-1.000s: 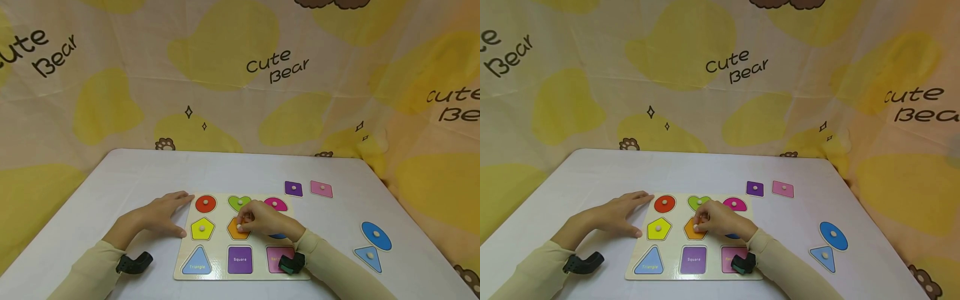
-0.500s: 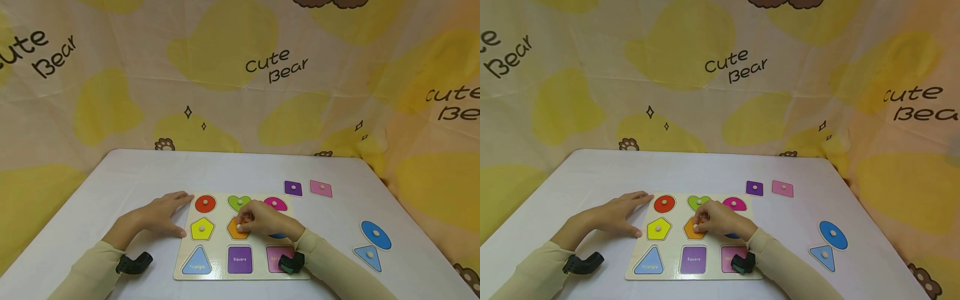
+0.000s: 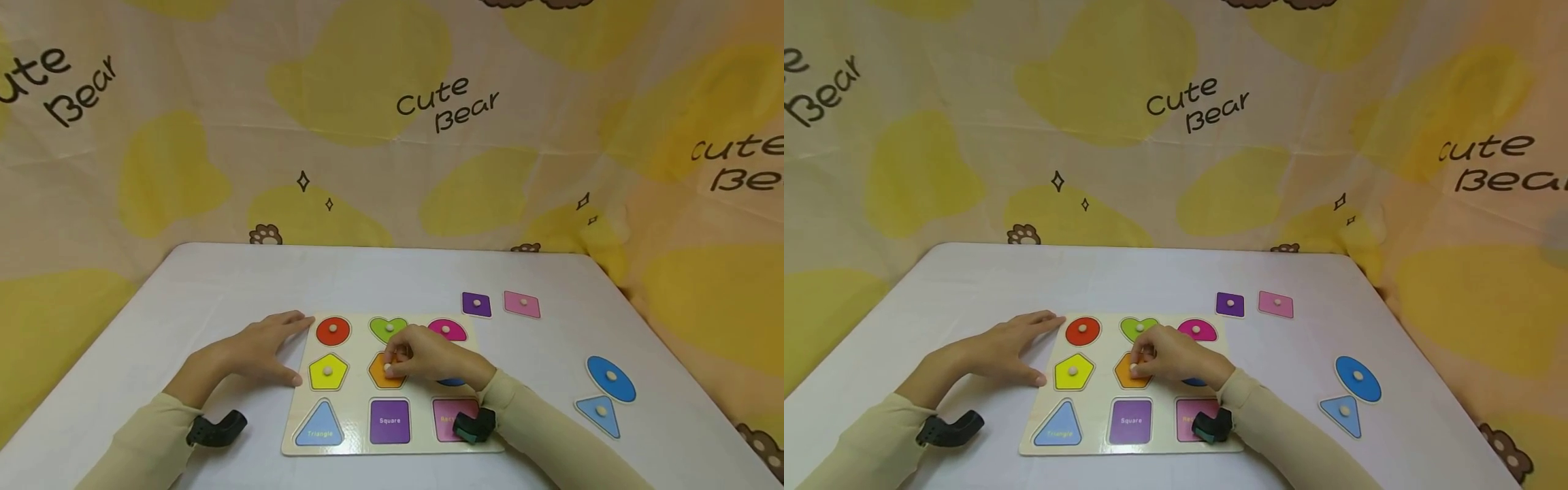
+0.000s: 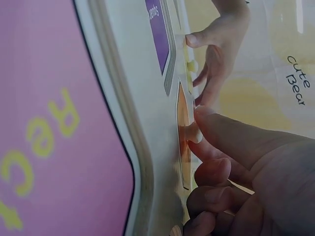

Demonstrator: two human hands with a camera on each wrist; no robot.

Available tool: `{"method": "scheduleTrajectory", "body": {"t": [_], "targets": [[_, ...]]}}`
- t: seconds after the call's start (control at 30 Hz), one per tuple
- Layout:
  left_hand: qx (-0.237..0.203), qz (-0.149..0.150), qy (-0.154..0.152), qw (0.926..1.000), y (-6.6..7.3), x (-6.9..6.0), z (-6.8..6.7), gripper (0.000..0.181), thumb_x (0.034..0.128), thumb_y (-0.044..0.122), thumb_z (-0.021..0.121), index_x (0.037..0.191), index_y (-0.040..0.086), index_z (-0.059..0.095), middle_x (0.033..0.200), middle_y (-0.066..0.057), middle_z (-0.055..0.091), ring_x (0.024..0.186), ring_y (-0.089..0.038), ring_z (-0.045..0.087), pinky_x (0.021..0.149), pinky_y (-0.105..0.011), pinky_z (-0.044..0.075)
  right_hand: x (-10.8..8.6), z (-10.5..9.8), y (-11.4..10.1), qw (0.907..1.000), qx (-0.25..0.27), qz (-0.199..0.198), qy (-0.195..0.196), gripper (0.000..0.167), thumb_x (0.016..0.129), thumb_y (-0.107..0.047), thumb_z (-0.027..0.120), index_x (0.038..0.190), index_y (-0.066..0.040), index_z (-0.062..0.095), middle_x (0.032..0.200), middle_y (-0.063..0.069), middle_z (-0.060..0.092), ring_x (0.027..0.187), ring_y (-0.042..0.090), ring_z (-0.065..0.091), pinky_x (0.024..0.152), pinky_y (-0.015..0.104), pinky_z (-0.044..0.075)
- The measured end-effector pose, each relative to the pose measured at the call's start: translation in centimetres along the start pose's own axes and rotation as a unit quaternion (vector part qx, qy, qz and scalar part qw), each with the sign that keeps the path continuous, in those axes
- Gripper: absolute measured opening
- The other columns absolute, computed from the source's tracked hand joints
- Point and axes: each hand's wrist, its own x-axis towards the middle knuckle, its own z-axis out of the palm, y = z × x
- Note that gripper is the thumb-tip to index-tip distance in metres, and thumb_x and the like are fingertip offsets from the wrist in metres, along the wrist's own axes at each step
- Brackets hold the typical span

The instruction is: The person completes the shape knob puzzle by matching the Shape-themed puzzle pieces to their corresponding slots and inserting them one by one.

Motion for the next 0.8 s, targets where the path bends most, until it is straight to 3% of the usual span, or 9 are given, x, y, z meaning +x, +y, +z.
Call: {"method": "scheduleTrajectory", "body": {"t": [0.23, 0.5, 0.8], "targets": [[-0.003, 0.002, 0.001, 1.0, 0.0, 0.0, -0.1, 0.103, 0.0722, 0.049, 0.087, 0.157, 0.014, 0.038, 0.16, -0.019, 0.037, 0.144, -0.048, 0.036, 0.11, -0.073, 0.036, 0.0, 0.0, 0.0, 1.0, -0.001, 0.006, 0.002, 0.009, 0.09, -0.025, 0.077, 0.087, -0.017, 0.073, 0.065, -0.008, 0.05, 0.063, 0.005, 0.046, 0.057, 0.017, 0.035], [0.001, 0.005, 0.002, 1.0, -0.2, 0.1, 0.0, 0.103, 0.072, 0.049, 0.087, 0.157, 0.015, 0.039, 0.16, -0.019, 0.038, 0.144, -0.048, 0.036, 0.11, -0.073, 0.036, 0.2, -0.2, 0.1, 0.9998, 0.004, -0.017, 0.003, 0.01, 0.093, -0.024, 0.074, 0.09, -0.014, 0.075, 0.072, -0.008, 0.058, 0.067, 0.005, 0.05, 0.06, 0.016, 0.041], [-0.001, 0.007, 0.004, 1.0, -0.3, 0.2, 0.0, 0.102, 0.0724, 0.048, 0.087, 0.156, 0.014, 0.039, 0.159, -0.019, 0.039, 0.144, -0.047, 0.037, 0.11, -0.072, 0.036, -0.3, -1.8, -0.5, 0.9989, 0.009, -0.036, 0.029, 0.012, 0.094, -0.023, 0.073, 0.092, -0.012, 0.076, 0.074, -0.004, 0.059, 0.067, 0.007, 0.05, 0.058, 0.017, 0.041]]}}
